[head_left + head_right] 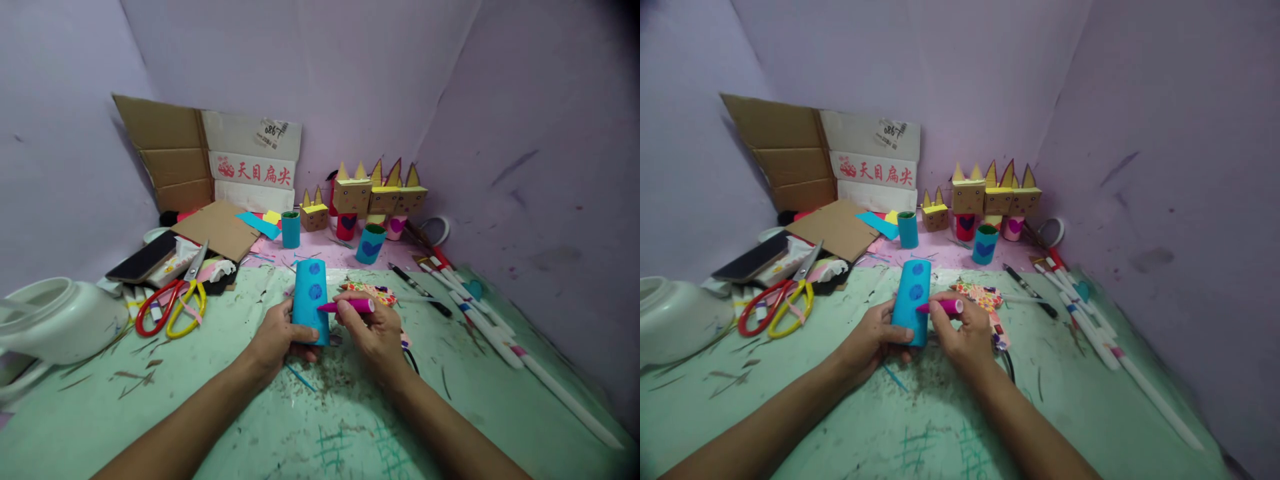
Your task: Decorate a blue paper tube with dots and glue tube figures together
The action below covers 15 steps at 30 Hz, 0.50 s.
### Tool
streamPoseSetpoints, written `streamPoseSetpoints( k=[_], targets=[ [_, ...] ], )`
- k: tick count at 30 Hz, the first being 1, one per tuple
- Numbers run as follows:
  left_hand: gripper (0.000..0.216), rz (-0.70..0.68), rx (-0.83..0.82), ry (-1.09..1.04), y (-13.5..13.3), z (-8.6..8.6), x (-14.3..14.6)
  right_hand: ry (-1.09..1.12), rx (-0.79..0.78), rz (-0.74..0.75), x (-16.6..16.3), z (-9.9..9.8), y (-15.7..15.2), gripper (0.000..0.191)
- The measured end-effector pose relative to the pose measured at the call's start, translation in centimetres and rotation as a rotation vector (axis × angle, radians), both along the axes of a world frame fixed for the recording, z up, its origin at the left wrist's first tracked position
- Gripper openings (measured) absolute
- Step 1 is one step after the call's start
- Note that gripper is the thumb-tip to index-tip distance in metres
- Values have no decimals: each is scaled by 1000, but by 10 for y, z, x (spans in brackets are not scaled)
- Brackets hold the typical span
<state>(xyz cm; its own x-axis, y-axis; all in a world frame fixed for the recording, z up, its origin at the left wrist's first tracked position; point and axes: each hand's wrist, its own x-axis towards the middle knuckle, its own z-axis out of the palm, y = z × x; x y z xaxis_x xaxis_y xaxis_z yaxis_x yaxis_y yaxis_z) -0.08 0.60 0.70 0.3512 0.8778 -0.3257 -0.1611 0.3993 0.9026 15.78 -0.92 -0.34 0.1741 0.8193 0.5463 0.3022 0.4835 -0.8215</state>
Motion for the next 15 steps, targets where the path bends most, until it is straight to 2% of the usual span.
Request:
streamPoseSetpoints(
  k=[3, 9, 15],
  targets=[
    [53, -1, 4, -9, 0, 0, 0, -35, 6, 20, 0, 2, -1, 15],
    [54, -7, 13, -8, 0, -1, 0, -31, 1, -33, 1, 4, -1, 17],
    [53, -9, 10, -8, 0, -1, -1, -20, -21, 14, 2, 3, -1, 16]
  ],
)
